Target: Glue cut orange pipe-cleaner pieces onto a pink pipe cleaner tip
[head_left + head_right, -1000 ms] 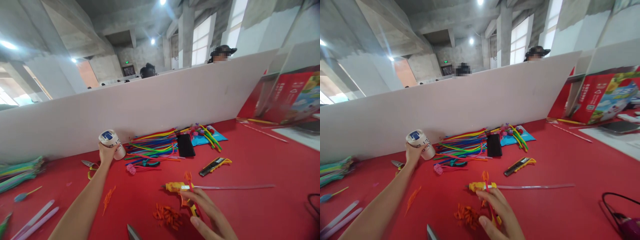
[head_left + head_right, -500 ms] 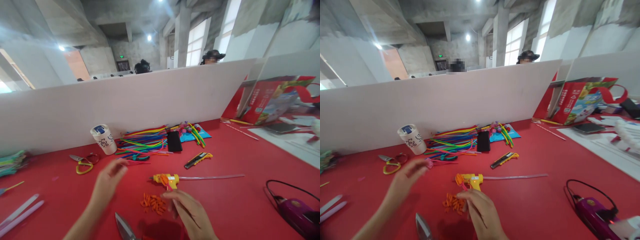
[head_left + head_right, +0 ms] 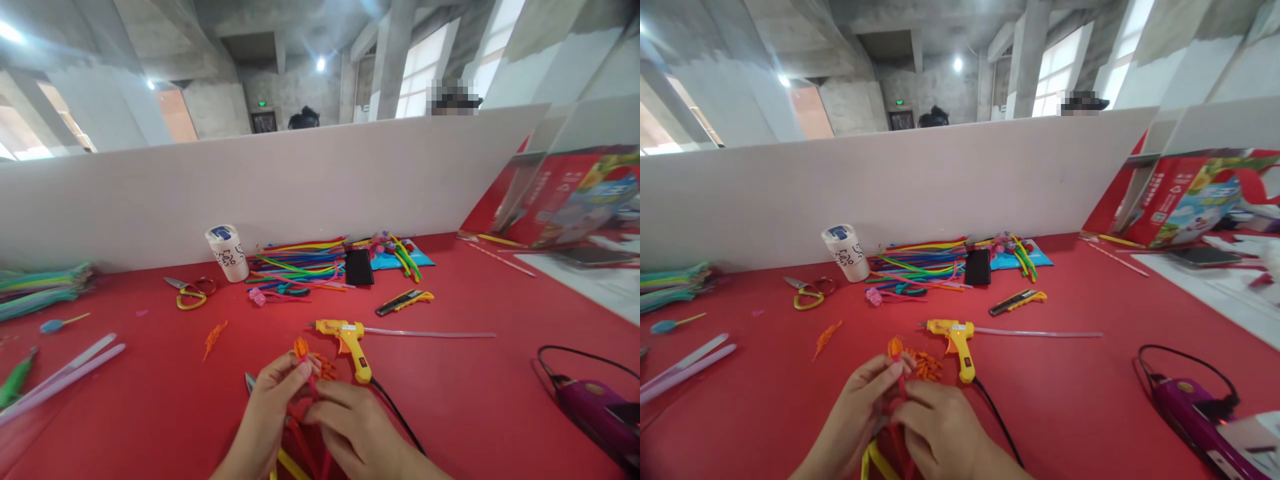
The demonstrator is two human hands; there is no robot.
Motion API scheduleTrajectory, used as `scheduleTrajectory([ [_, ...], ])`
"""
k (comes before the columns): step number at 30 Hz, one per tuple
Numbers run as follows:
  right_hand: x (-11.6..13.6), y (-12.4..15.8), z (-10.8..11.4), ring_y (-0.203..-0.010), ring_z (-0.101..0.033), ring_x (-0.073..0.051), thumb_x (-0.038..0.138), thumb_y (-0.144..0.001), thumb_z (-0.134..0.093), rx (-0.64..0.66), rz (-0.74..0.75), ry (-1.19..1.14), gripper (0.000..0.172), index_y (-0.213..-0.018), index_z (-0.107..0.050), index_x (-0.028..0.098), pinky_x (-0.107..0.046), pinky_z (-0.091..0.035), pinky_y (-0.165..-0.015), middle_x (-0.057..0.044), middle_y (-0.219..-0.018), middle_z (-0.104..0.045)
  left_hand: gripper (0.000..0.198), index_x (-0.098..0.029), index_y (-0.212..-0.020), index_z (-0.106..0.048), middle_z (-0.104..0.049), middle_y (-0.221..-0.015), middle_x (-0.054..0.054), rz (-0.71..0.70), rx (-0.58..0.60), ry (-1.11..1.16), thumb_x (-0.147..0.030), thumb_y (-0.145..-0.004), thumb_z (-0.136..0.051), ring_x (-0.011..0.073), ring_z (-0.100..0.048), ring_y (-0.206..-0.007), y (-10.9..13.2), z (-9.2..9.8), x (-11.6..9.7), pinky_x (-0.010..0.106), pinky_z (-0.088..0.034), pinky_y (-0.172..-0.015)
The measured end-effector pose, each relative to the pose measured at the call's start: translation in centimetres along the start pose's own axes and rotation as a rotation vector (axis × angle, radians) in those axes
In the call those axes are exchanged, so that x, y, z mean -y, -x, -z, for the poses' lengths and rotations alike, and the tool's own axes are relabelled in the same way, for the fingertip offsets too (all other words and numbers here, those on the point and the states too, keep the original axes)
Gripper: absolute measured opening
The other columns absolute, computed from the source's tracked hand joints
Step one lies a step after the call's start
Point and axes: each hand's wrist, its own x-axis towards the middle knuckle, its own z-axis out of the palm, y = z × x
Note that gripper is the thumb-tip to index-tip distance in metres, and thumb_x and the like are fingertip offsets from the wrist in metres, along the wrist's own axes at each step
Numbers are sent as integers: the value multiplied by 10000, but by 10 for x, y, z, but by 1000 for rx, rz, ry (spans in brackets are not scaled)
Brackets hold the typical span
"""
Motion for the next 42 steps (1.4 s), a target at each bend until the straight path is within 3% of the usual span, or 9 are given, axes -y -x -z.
scheduleTrajectory([
  [4, -10, 4, 13, -827, -622, -169, 154, -822, -401, -76, -66, 113, 288, -1037, -581, 220, -257, -471, -725, -68, -927, -673, 189, -148, -687, -616, -593, -614, -19, -77, -88, -44, -331, -696, -661, 21, -360, -397, -5, 24, -7, 131, -281, -384],
  [7, -35, 3, 31, -590, -597, -162, 283, -859, -387, -235, -434, 306, 210, -882, -577, 198, -246, -422, -541, -49, -706, -657, 200, -150, -729, -595, -599, -573, -16, -126, -102, -132, -350, -743, -601, 5, -271, -344, -13, 36, -5, 129, -184, -353],
  [11, -69, -2, 43, -549, -557, -212, 495, -777, -483, -121, -836, 515, 341, -586, -501, 213, -261, -276, -473, -43, -556, -583, 189, -165, -763, -616, -582, -563, -17, -204, -50, -346, -347, -754, -567, 25, -272, -337, -13, 34, 2, 159, -203, -355],
  [17, -92, -2, 30, -586, -549, -198, 356, -686, -592, -166, -817, 319, 205, -593, -495, 201, -258, -283, -501, -42, -619, -594, 189, -207, -632, -624, -512, -548, -10, -545, -12, -694, -260, -784, -525, 120, -477, -511, 3, 25, -1, 209, -394, -511],
  [21, -94, -3, 34, -575, -563, -191, 370, -686, -575, -244, -819, 64, 230, -555, -496, 198, -254, -352, -495, -14, -550, -571, 191, -248, -829, -694, -673, -732, 50, -791, 2, -818, -196, -782, -515, 187, -620, -699, 10, 34, -5, 270, -482, -658],
  [26, -80, -7, 36, -625, -625, -167, 384, -700, -539, -292, -843, -429, 213, -770, -538, 183, -257, -475, -568, -18, -674, -632, 290, -271, -944, -693, -710, -903, 61, -1012, -58, -876, -118, -768, -522, 204, -642, -852, 16, 43, -3, 294, -495, -753],
  [31, -56, -6, 33, -541, -573, -129, 306, -668, -545, -243, -865, -739, 160, -724, -550, 155, -241, -460, -527, -27, -618, -595, 183, -243, -875, -689, -682, -709, 38, -719, -78, -674, -188, -765, -553, 153, -614, -578, 24, 33, -2, 236, -477, -547],
  [36, -30, -15, 40, -435, -414, -67, 214, -677, -584, -288, -682, -925, 147, -808, -612, 154, -187, -323, -421, 22, -559, -539, 146, -175, -752, -634, -604, -508, -2, -219, -12, -254, -308, -750, -574, 29, -371, -289, 23, 26, -7, 149, -220, -317],
  [42, -10, -12, 19, -616, -519, -102, 178, -589, -687, -352, -696, -912, 242, -829, -654, 169, -208, -420, -573, -18, -777, -626, 183, -153, -741, -582, -609, -511, -1, -68, 60, -145, -333, -714, -601, 16, -369, -275, 17, 22, 0, 119, -204, -288],
])
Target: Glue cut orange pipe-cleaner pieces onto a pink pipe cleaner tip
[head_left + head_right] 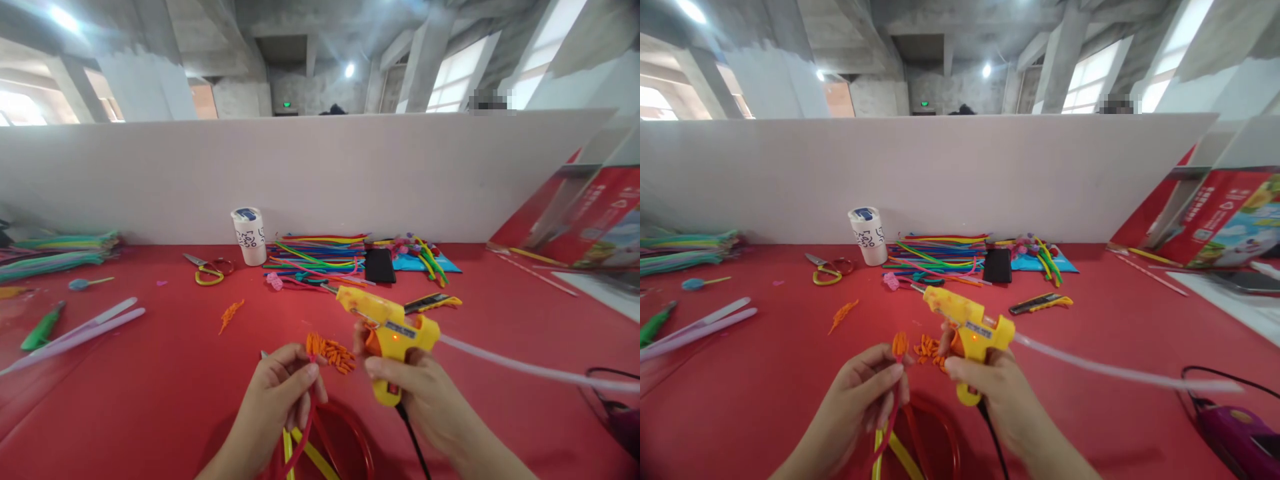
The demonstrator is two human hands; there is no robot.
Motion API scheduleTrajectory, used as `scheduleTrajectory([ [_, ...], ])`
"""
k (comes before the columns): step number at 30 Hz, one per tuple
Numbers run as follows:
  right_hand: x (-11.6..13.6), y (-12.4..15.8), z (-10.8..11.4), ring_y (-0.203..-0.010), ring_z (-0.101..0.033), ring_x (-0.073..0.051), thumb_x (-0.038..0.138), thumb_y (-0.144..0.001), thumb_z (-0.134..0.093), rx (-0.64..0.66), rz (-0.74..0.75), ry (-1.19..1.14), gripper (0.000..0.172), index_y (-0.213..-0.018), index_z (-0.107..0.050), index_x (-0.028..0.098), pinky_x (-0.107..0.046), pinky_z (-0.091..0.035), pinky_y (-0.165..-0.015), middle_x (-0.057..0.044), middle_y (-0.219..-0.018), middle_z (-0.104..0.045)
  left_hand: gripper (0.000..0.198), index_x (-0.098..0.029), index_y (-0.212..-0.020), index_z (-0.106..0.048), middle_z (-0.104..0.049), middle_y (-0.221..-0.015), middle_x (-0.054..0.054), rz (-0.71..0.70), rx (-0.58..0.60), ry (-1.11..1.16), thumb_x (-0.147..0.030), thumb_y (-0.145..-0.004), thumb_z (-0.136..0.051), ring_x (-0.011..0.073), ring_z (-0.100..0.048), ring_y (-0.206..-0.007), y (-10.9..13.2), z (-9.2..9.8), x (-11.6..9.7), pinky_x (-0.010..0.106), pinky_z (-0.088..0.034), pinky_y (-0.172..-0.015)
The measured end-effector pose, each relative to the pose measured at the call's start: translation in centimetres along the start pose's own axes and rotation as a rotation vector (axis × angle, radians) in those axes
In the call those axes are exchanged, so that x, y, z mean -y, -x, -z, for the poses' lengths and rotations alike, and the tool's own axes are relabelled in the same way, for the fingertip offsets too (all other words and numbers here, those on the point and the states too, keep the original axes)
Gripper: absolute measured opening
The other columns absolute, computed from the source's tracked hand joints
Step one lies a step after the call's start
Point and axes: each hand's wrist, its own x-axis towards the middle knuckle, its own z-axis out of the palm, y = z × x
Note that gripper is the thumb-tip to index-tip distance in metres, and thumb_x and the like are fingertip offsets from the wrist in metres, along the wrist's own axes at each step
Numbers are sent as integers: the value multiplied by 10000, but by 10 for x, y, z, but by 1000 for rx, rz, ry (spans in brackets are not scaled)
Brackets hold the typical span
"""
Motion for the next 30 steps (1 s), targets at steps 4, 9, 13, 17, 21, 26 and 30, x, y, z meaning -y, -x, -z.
scheduleTrajectory([
  [4, -15, 14, -11, -747, -562, -146, 166, -651, -643, 2, -57, -3, 245, -895, -637, 190, -261, -456, -701, -14, -821, -614, 195, -152, -678, -542, -585, -535, -15, 19, 33, -145, -337, -726, -579, 30, -420, -291, 5, -13, 9, 119, -284, -281],
  [9, -12, 22, -16, -758, -579, -165, 200, -723, -578, 60, -22, 91, 88, -800, -621, 194, -292, -472, -748, -4, -740, -613, 113, -154, -754, -542, -587, -603, -16, -9, 81, -229, -265, -765, -524, 31, -462, -337, 12, -19, 17, 113, -337, -305],
  [13, -11, 22, -16, -833, -605, -176, 187, -703, -579, 18, -12, 205, 175, -872, -623, 204, -293, -484, -797, -1, -806, -644, 104, -161, -731, -529, -565, -578, -24, -66, 112, -279, -229, -787, -473, 46, -480, -355, 13, -17, 18, 125, -373, -321],
  [17, -17, 20, -16, -929, -615, -187, 195, -679, -587, -14, -6, 273, 327, -1006, -593, 216, -286, -492, -841, -10, -915, -667, 84, -172, -689, -509, -520, -519, -46, -105, 117, -356, -189, -767, -481, 58, -483, -357, 14, -16, 17, 137, -387, -335],
  [21, -21, 22, -17, -931, -627, -181, 222, -685, -586, -33, 38, 318, 329, -1012, -552, 216, -268, -506, -835, -19, -956, -669, 106, -180, -703, -522, -494, -491, -54, -250, 128, -446, -177, -789, -460, 71, -488, -376, 15, -13, 16, 153, -394, -372],
  [26, -21, 25, -18, -802, -660, -178, 272, -691, -606, -23, 98, 414, 300, -972, -514, 223, -236, -553, -703, -26, -893, -665, 204, -174, -677, -512, -515, -489, -36, -400, 165, -506, -256, -846, -434, 79, -503, -403, 17, -11, 14, 166, -401, -420],
  [30, -19, 26, -15, -798, -663, -186, 305, -714, -574, -14, 142, 373, 245, -945, -551, 230, -258, -561, -701, -31, -869, -670, 292, -178, -649, -502, -495, -423, -47, -389, 109, -563, -284, -888, -371, 68, -475, -352, 18, -9, 16, 152, -375, -393],
])
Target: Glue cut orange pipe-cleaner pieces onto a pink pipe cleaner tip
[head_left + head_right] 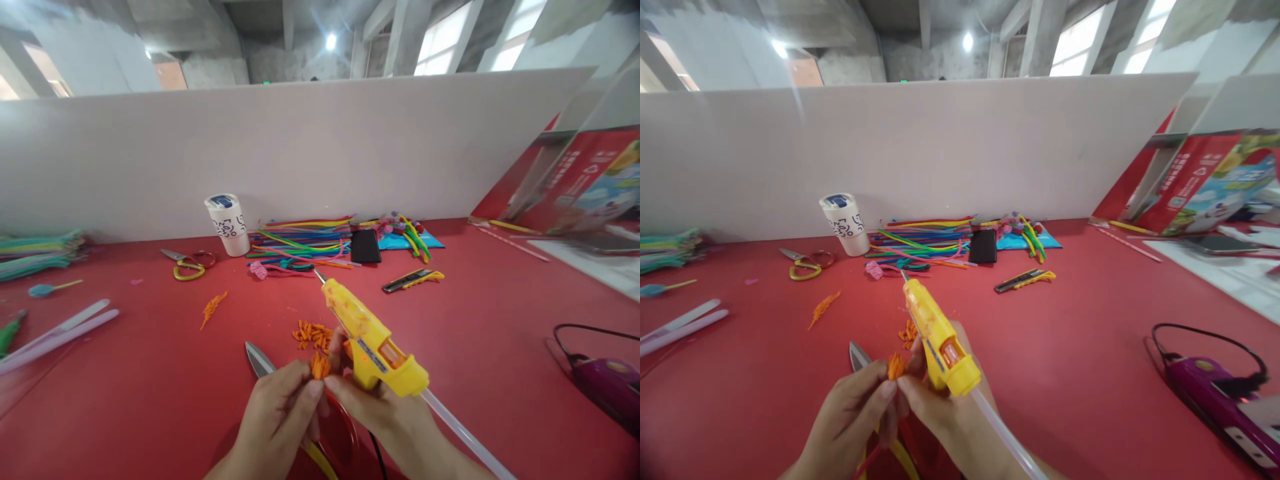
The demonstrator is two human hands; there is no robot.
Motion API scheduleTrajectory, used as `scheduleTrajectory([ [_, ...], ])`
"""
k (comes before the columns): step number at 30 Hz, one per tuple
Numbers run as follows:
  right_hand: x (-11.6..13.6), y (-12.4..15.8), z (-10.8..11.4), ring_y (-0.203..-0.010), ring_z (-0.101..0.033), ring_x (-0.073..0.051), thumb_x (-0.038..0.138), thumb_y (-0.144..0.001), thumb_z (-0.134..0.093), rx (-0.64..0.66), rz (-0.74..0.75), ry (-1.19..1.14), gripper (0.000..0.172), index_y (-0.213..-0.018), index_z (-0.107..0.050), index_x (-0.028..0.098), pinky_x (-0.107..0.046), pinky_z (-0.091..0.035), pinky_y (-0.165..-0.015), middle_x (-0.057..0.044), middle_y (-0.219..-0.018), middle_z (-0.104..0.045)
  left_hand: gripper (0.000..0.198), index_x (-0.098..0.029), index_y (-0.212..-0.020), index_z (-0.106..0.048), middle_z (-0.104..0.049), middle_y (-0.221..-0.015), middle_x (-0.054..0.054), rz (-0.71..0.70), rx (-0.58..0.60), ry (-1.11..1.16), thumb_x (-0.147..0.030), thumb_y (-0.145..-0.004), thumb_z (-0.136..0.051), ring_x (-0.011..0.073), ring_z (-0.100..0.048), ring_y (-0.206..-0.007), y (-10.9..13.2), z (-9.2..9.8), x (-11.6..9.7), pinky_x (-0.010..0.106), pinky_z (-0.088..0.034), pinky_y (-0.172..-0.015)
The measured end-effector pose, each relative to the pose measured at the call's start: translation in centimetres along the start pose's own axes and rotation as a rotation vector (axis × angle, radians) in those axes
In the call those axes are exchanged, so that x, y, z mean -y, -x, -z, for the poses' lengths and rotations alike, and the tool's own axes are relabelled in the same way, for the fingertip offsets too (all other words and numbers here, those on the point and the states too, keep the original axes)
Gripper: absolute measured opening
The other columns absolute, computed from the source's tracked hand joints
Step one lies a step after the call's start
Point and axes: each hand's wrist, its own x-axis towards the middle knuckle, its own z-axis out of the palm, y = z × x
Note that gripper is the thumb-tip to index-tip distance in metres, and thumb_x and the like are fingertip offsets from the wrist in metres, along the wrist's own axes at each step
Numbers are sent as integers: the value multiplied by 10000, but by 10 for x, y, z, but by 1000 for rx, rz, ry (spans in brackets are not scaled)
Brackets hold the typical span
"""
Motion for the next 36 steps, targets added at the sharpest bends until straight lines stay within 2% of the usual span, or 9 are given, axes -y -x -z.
scheduleTrajectory([
  [2, 0, 1, 3, -858, -657, -199, 326, -761, -491, 10, 22, -58, 178, -879, -594, 241, -289, -558, -744, -30, -859, -678, 287, -182, -651, -501, -508, -446, -41, -121, -40, -131, -259, -890, -364, 71, -486, -369, 1, 2, 0, 151, -378, -397],
  [4, 0, 2, 5, -901, -648, -199, 302, -799, -411, 28, 30, -88, 216, -797, -622, 257, -296, -547, -780, -23, -841, -683, 242, -185, -666, -494, -529, -490, -31, -304, -84, -318, -230, -879, -388, 78, -504, -406, 0, 7, -1, 155, -394, -420],
  [6, 2, 4, 5, -929, -634, -188, 241, -787, -441, 33, 40, -82, 188, -778, -627, 266, -280, -519, -833, -11, -864, -677, 171, -185, -734, -502, -559, -546, -17, -470, -112, -464, -214, -873, -407, 86, -529, -450, -2, 11, -4, 156, -418, -452],
  [8, 5, 6, 4, -895, -631, -183, 195, -747, -518, 44, 63, -61, 128, -794, -615, 264, -281, -501, -854, -5, -863, -665, 135, -179, -832, -507, -607, -619, 6, -587, -120, -539, -214, -887, -388, 93, -571, -511, -3, 14, -6, 153, -448, -500],
  [11, 11, 8, 3, -764, -627, -176, 182, -706, -585, 75, 92, -45, 111, -797, -578, 245, -297, -527, -762, -8, -807, -642, 162, -166, -930, -506, -671, -724, 47, -694, -146, -643, -223, -904, -356, 107, -637, -624, -2, 15, -4, 151, -482, -594],
  [16, 10, 5, 1, -653, -609, -145, 170, -675, -611, 144, 124, -72, 204, -847, -519, 230, -268, -531, -628, 2, -756, -610, 244, -151, -1043, -509, -719, -794, 62, -710, -270, -816, -293, -898, -372, 136, -676, -716, 4, 15, 3, 180, -506, -703],
  [22, 9, 7, -2, -696, -599, -143, 178, -668, -597, 14, 200, 55, 186, -809, -489, 232, -273, -523, -654, -3, -808, -601, 231, -156, -1046, -510, -717, -768, 69, -771, -231, -774, -231, -886, -361, 137, -678, -678, 0, 17, 0, 182, -522, -658],
  [29, 6, 8, 0, -674, -595, -146, 89, -651, -533, -50, 379, 257, 217, -790, -487, 249, -259, -522, -636, 1, -784, -591, 264, -176, -1049, -519, -711, -740, 68, -789, -228, -745, -165, -813, -401, 153, -673, -625, 0, 15, 5, 201, -525, -538],
  [36, 7, 8, -2, -661, -608, -137, 120, -678, -538, -64, 434, 343, 217, -837, -472, 252, -230, -529, -625, 7, -767, -588, 294, -156, -1032, -480, -707, -738, 74, -794, -193, -749, -67, -759, -418, 138, -672, -628, -3, 15, -5, 177, -519, -540],
])
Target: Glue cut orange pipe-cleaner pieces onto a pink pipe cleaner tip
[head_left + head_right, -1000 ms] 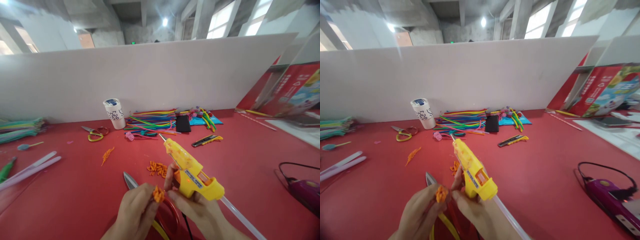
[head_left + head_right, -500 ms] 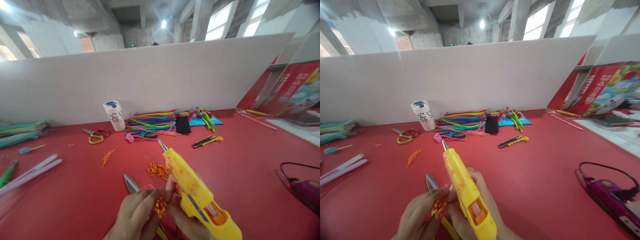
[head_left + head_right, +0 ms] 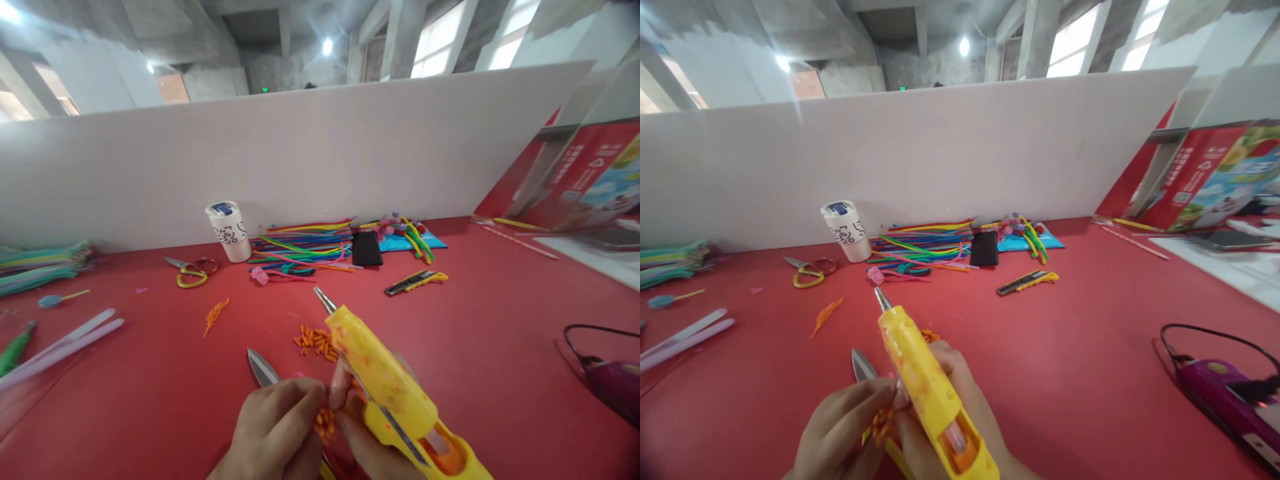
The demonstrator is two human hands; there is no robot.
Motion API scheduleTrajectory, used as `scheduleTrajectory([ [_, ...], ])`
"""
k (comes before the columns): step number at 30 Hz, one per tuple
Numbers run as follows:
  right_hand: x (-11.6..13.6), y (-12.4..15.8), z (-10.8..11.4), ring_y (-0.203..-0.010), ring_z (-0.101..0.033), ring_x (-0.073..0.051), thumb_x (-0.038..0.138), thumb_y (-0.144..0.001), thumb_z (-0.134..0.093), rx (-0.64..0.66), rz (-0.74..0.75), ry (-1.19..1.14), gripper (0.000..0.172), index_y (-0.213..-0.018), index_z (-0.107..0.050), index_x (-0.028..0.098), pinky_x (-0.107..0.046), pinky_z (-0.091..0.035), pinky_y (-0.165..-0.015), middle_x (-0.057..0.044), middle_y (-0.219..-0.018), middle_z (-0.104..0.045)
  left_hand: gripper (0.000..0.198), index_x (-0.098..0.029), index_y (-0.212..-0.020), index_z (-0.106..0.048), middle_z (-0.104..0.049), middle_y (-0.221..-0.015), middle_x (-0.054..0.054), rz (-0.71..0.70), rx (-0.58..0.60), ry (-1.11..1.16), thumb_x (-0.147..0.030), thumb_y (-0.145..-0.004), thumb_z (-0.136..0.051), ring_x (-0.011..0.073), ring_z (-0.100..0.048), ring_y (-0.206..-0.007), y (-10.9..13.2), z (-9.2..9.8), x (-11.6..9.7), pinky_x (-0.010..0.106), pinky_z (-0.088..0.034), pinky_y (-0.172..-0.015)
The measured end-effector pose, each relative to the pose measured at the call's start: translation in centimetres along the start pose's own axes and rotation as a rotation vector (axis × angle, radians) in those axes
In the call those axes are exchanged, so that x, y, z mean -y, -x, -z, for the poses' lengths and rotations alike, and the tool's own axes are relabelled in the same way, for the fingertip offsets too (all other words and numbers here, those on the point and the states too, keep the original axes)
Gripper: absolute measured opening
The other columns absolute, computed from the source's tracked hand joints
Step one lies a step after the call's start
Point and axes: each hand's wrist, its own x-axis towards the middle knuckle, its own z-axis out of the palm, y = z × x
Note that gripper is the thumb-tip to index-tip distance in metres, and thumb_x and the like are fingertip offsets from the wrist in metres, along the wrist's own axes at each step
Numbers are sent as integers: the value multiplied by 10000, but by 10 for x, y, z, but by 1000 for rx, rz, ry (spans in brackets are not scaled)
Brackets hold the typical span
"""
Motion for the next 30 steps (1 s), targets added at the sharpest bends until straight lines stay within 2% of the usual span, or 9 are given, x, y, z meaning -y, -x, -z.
scheduleTrajectory([
  [6, -1, 1, -3, -675, -616, -138, 82, -661, -512, 16, -108, -78, 228, -811, -460, 246, -242, -528, -644, 2, -787, -602, 241, -163, -1015, -490, -713, -749, 73, 47, -11, -8, -119, -792, -412, 137, -679, -637, 1, -2, 0, 174, -528, -571],
  [10, 3, 1, 2, -685, -621, -143, 76, -624, -533, 49, -107, -96, 301, -864, -475, 248, -233, -528, -632, -1, -822, -608, 194, -172, -1004, -510, -719, -748, 70, 94, -12, -35, -191, -829, -428, 140, -685, -635, 5, -3, 0, 175, -530, -585],
  [13, 9, 0, 5, -688, -611, -142, 91, -649, -545, 51, -105, -59, 245, -829, -501, 251, -249, -522, -678, 3, -824, -610, 189, -178, -1001, -523, -720, -756, 68, 115, -24, -32, -221, -838, -438, 145, -688, -640, 6, -3, 0, 180, -532, -592],
  [16, 13, -2, 6, -686, -602, -152, 120, -645, -577, 44, -105, -44, 212, -792, -501, 252, -268, -520, -701, 3, -800, -607, 191, -191, -1003, -528, -720, -754, 58, 136, -22, -2, -209, -831, -447, 146, -688, -630, 4, -2, -1, 180, -531, -575],
  [20, 10, -2, 1, -653, -596, -151, 141, -645, -585, 31, -135, -56, 224, -812, -489, 253, -263, -527, -656, 1, -808, -604, 213, -184, -1020, -517, -717, -753, 60, 116, -3, 8, -165, -823, -438, 140, -684, -627, 1, -2, -1, 169, -524, -553],
  [25, 6, 2, -4, -720, -601, -156, 93, -662, -542, -98, -66, -77, 285, -876, -470, 266, -260, -525, -645, 8, -826, -583, 235, -156, -1041, -509, -709, -786, 85, 83, 14, 43, -135, -817, -442, 137, -681, -672, 0, -1, 3, 169, -529, -584],
  [30, 9, -2, 3, -708, -613, -160, 129, -707, -542, -6, -77, -134, 174, -806, -490, 262, -276, -536, -664, -1, -811, -605, 256, -164, -1040, -524, -712, -809, 88, 99, 11, 82, -115, -801, -448, 137, -684, -684, 1, -1, 5, 173, -533, -592],
])
